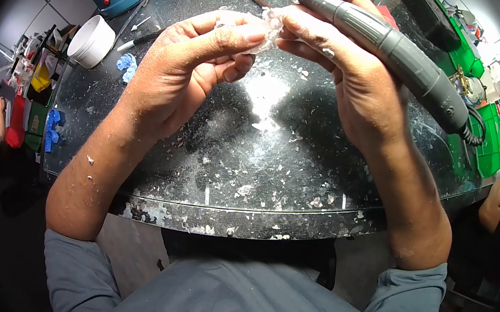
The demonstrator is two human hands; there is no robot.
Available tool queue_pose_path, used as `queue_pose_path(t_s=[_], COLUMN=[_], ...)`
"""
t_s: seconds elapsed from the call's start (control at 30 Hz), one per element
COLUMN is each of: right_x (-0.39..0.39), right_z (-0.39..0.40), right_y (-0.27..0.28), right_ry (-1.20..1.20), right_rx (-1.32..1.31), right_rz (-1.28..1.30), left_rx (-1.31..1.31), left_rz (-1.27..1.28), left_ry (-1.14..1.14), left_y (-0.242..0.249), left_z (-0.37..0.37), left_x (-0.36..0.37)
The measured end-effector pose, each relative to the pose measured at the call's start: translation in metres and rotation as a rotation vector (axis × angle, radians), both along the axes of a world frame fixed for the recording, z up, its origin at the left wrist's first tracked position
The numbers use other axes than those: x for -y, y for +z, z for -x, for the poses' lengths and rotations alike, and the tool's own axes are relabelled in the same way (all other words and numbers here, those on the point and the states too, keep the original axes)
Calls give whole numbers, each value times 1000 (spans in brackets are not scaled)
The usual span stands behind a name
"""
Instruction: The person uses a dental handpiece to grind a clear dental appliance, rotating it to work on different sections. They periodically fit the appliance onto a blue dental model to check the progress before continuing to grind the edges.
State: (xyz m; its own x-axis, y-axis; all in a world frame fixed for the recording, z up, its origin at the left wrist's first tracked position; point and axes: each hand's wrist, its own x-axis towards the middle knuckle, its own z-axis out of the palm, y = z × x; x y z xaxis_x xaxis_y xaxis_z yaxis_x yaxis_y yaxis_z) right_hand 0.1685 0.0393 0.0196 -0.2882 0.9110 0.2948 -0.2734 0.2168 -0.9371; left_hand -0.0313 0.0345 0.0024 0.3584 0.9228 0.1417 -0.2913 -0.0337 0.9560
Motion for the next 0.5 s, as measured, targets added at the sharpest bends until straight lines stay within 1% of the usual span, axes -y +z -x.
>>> queue_pose_path(t_s=[0.03,0.13,0.23,0.33,0.47,0.5], right_x=[2,6,9,3,-4,-5], right_z=[0,3,6,4,1,1], right_y=[3,9,13,4,-4,-6], right_ry=[-4,-20,-43,-19,-5,-2], right_rx=[-4,-14,-27,-36,-55,-60], right_rz=[20,77,127,81,37,28], left_rx=[55,123,91,139,117,143], left_rz=[30,79,78,79,51,35], left_ry=[-79,-118,-72,-89,-74,-23], left_y=[-1,-1,-4,-3,-3,-2], left_z=[2,3,3,4,4,2], left_x=[-1,-2,-1,-3,-3,-2])
